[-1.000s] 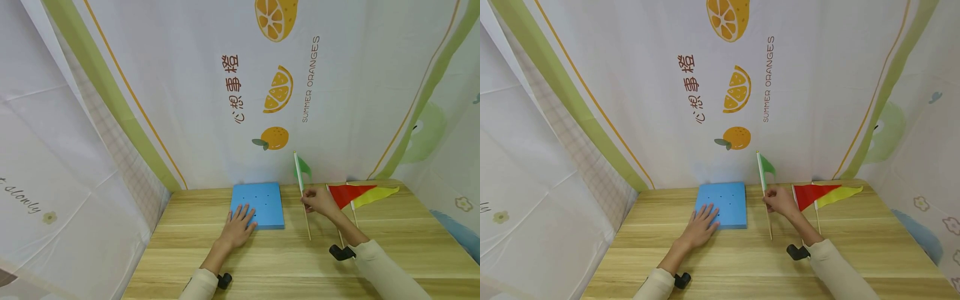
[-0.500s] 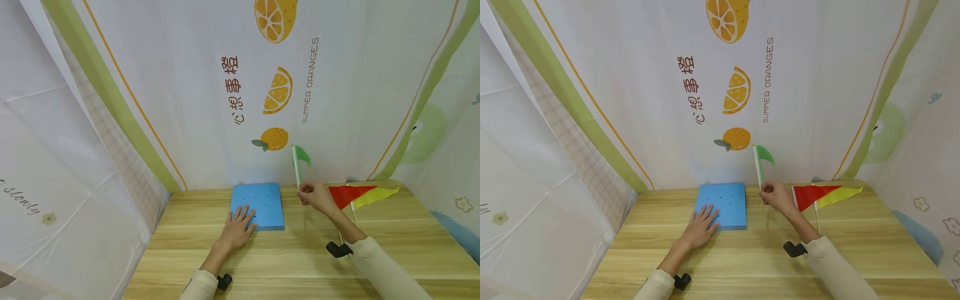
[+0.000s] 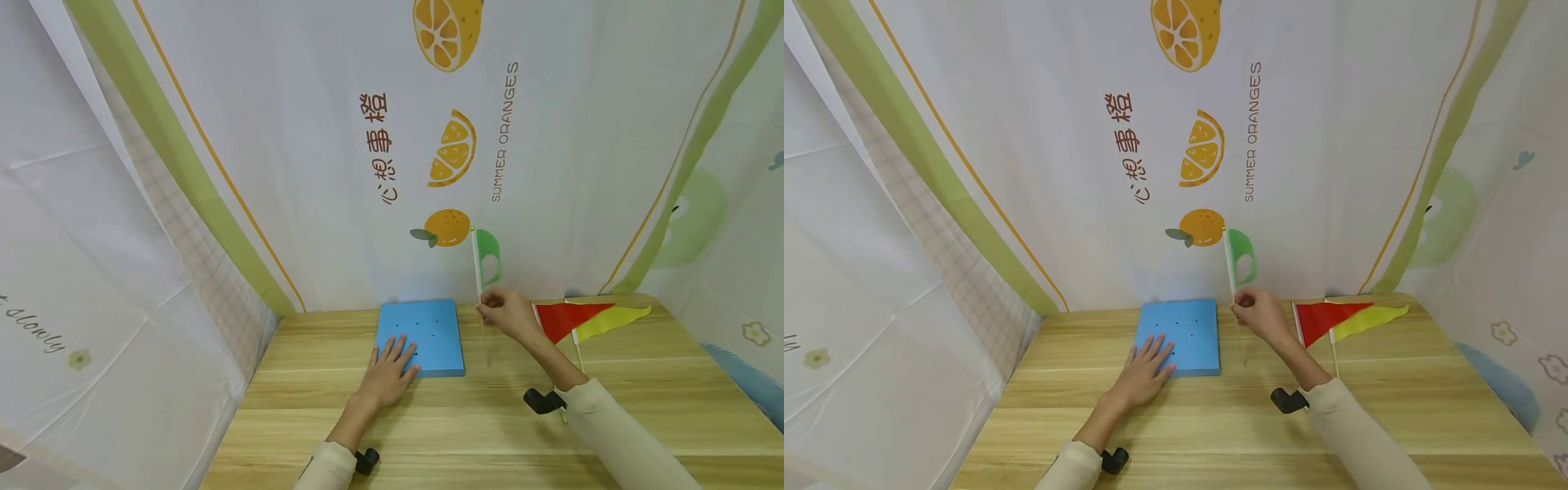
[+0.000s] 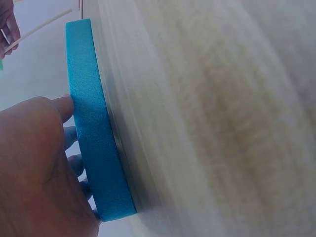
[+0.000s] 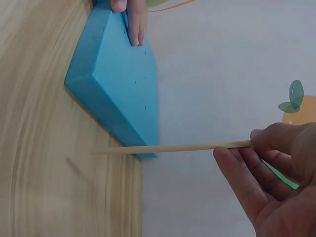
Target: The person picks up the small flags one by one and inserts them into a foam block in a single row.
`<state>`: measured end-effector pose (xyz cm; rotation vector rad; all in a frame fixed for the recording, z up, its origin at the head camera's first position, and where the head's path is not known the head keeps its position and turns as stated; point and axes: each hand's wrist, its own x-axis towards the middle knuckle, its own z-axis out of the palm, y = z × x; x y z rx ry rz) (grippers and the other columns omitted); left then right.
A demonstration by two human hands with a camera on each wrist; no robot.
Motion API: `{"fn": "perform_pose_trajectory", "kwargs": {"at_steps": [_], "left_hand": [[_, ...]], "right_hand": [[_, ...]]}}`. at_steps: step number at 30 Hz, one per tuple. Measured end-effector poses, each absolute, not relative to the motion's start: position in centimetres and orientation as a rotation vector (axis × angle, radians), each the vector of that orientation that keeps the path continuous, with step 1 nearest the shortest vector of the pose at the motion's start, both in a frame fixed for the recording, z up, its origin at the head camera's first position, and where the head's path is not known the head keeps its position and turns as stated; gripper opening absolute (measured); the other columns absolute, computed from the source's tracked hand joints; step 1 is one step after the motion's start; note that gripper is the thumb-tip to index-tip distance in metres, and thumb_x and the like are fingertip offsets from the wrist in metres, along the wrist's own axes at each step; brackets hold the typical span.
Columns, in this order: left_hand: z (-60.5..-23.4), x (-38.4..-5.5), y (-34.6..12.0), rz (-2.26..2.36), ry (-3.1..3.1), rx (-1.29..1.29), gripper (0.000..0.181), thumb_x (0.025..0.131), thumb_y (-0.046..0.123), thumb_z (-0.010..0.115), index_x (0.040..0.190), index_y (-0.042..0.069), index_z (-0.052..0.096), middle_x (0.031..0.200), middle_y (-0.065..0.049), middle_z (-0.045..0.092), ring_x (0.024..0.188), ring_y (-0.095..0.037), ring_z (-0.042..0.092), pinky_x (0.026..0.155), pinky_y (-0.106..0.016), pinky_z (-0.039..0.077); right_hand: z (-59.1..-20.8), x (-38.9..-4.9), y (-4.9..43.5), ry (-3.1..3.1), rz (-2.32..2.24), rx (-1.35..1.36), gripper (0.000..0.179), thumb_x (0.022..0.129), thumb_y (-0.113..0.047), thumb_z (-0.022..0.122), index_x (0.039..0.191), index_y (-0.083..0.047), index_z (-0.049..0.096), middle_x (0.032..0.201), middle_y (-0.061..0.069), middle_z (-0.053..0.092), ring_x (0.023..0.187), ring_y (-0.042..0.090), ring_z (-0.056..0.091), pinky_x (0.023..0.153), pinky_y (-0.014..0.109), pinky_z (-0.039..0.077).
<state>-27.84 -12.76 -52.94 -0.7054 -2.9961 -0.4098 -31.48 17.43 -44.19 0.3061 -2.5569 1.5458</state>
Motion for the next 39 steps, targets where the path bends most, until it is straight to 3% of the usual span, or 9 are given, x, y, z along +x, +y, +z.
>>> {"fn": "perform_pose_trajectory", "kwargs": {"at_steps": [11,25,32,39], "left_hand": [[-52.9,-27.8,-12.8,-0.408,-2.989,-0.711,0.059,0.105,0.049,0.034,0.156,0.02,0.029,0.165,-0.008,0.019,0.153,-0.033,0.014,0.121,-0.061,0.012],[-53.0,-27.9,-12.8,-0.417,-2.992,-0.709,0.06,0.105,0.05,0.034,0.156,0.02,0.03,0.165,-0.008,0.02,0.153,-0.034,0.014,0.121,-0.062,0.013],[-52.9,-27.8,-12.8,-0.409,-2.992,-0.701,0.059,0.105,0.049,0.034,0.156,0.02,0.03,0.165,-0.007,0.02,0.153,-0.033,0.015,0.121,-0.061,0.012],[-52.9,-27.8,-12.8,-0.396,-2.99,-0.703,0.059,0.105,0.049,0.034,0.156,0.02,0.03,0.164,-0.007,0.021,0.153,-0.033,0.016,0.121,-0.061,0.013]], "right_hand": [[-43.2,-32.2,16.4,-2.554,1.562,0.301,0.017,0.094,-0.015,0.067,0.103,-0.001,0.065,0.098,0.017,0.068,0.084,0.031,0.072,0.074,0.037,0.062],[-42.8,-33.3,14.6,-2.487,1.579,0.348,0.014,0.093,-0.013,0.068,0.101,-0.002,0.065,0.097,0.017,0.068,0.084,0.034,0.072,0.076,0.042,0.062],[-42.4,-33.7,13.5,-2.413,1.603,0.376,0.014,0.09,-0.012,0.071,0.095,0.0,0.066,0.092,0.019,0.069,0.084,0.042,0.071,0.072,0.042,0.062],[-42.3,-34.1,12.4,-2.403,1.558,0.395,0.012,0.09,-0.013,0.071,0.093,-0.002,0.068,0.089,0.016,0.07,0.077,0.029,0.072,0.066,0.03,0.062]]}}
